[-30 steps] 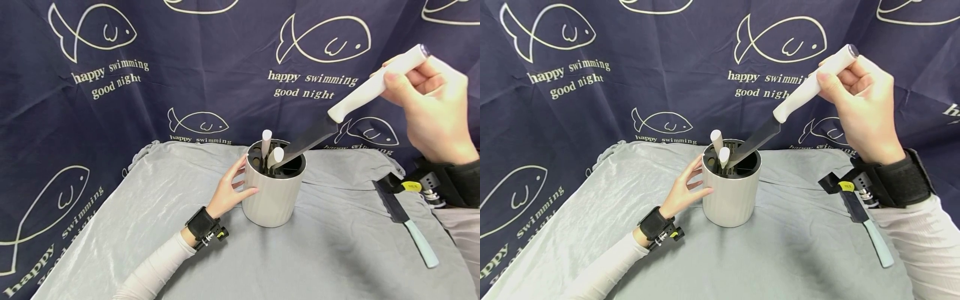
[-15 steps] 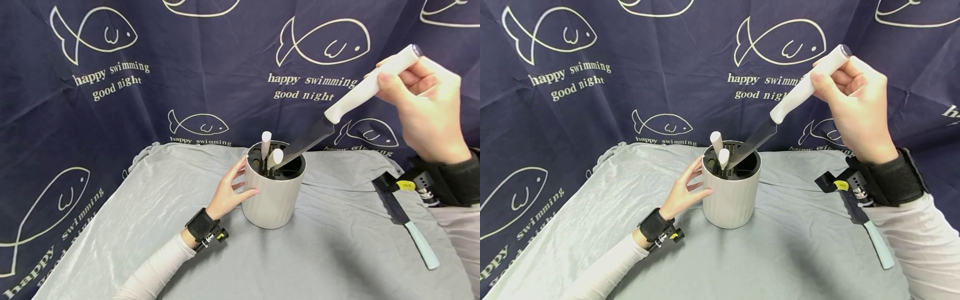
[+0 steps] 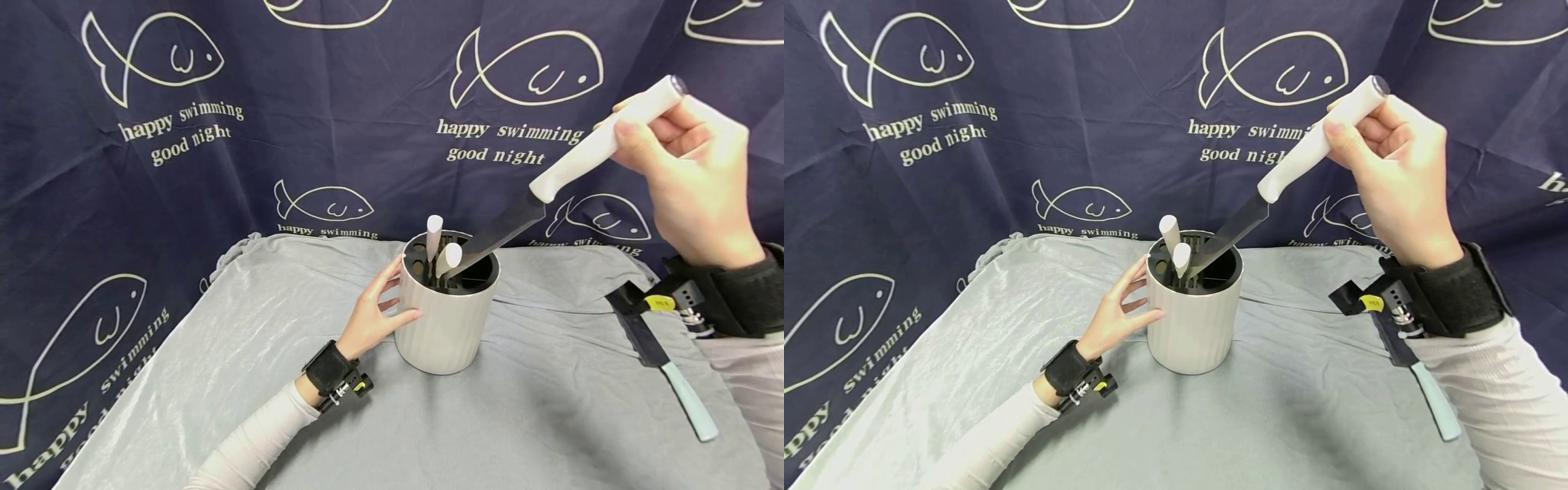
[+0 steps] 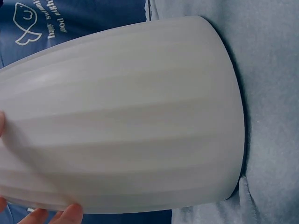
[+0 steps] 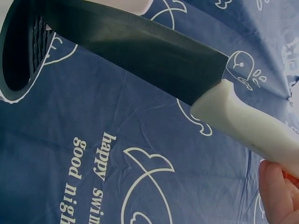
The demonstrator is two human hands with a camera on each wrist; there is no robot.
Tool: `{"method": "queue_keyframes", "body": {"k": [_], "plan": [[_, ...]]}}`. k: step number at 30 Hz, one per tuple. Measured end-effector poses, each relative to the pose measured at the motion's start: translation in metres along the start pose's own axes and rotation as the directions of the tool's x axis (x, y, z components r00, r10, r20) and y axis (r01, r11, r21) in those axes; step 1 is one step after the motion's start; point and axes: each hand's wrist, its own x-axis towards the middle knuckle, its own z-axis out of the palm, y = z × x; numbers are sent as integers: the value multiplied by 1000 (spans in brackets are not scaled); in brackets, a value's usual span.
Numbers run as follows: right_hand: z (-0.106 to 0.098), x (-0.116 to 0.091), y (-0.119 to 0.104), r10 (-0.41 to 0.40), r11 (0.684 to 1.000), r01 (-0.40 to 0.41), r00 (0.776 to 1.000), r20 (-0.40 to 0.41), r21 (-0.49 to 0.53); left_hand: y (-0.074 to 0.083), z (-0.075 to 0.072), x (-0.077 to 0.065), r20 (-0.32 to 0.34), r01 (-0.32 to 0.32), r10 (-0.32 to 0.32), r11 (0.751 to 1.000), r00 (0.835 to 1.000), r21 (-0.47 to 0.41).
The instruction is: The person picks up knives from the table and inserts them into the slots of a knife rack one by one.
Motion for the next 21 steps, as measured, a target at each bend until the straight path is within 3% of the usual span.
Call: {"method": "queue_keyframes", "body": {"k": [6, 14, 21], "plan": [[2, -1, -2, -11, 1000, 11, 1000, 5, -28, 5, 1, 0, 3, -2, 2, 1000, 1000, 3], [5, -4, 0, 30, 999, -31, 1000, -7, -32, -29, 3, 5, 1, -30, 30, 1000, 1000, -1], [12, -12, 24, 88, 975, -73, 994, 66, -210, -29, 2, 4, -11, -15, 15, 1000, 1000, 0]]}}
